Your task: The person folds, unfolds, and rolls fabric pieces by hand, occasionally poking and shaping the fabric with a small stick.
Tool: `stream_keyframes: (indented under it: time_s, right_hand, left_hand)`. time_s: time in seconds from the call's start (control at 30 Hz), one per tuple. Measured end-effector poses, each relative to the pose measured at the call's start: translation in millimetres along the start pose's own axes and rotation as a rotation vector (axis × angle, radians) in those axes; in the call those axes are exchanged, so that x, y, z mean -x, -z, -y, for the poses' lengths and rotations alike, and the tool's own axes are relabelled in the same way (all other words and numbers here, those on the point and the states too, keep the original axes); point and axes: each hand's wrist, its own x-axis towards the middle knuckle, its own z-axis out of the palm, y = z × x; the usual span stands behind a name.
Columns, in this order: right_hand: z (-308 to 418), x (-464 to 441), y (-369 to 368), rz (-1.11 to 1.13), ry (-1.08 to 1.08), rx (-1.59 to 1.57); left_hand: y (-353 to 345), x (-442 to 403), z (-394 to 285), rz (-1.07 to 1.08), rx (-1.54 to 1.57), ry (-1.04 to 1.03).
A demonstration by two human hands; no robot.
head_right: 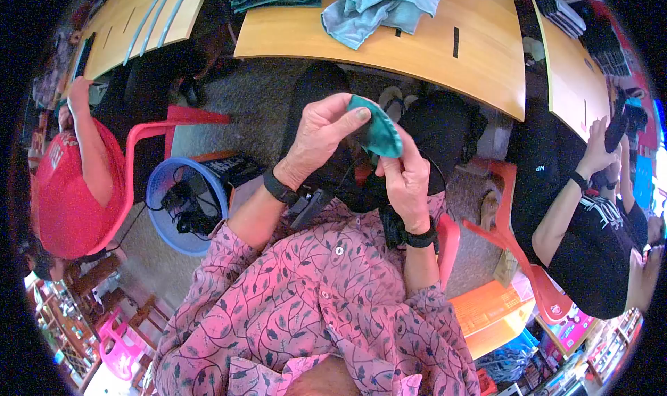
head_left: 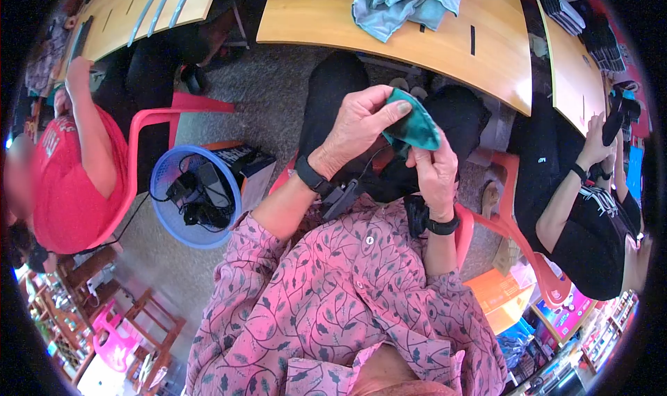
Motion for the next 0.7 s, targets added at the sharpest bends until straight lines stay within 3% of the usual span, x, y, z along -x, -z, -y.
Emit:
stream_keyframes:
  time_s: [0.07, 0.13, 0.2, 0.27, 0.33, 0.37, 0.4, 0.5, 0.7]
  right_hand:
    - [-5, 0, 2, 0.019, 0.022, 0.009]
    - [-9, 2, 4, -0.007, -0.022, 0.017]
    - [-16, 0, 7, -0.063, -0.089, -0.065]
    - [-15, -3, 9, -0.125, -0.16, -0.148]
    - [-2, -10, 12, -0.142, 0.142, 0.137]
    - [-4, -13, 10, -0.144, -0.171, -0.191]
    - [-4, -14, 11, -0.138, -0.171, -0.186]
    - [-2, -18, 4, -0.126, -0.114, -0.362]
    - [-7, -16, 1, -0.106, -0.118, -0.326]
  left_hand:
    - [0, -1, -5, -0.028, 0.012, -0.006]
    - [0, -3, -9, -0.233, 0.043, -0.074]
    - [-5, 1, -22, -0.231, 0.122, -0.145]
    - [-17, 20, -63, -0.024, -0.196, -0.309]
    - [-32, 31, -104, 0.275, -0.314, -0.674]
    - [-49, 43, -112, 0.364, -0.01, -0.625]
    - [-63, 53, -116, 0.444, 0.291, -0.569]
    - [-64, 64, -121, 0.438, 0.317, -0.571]
    - [-74, 79, -129, 0.485, 0.425, -0.568]
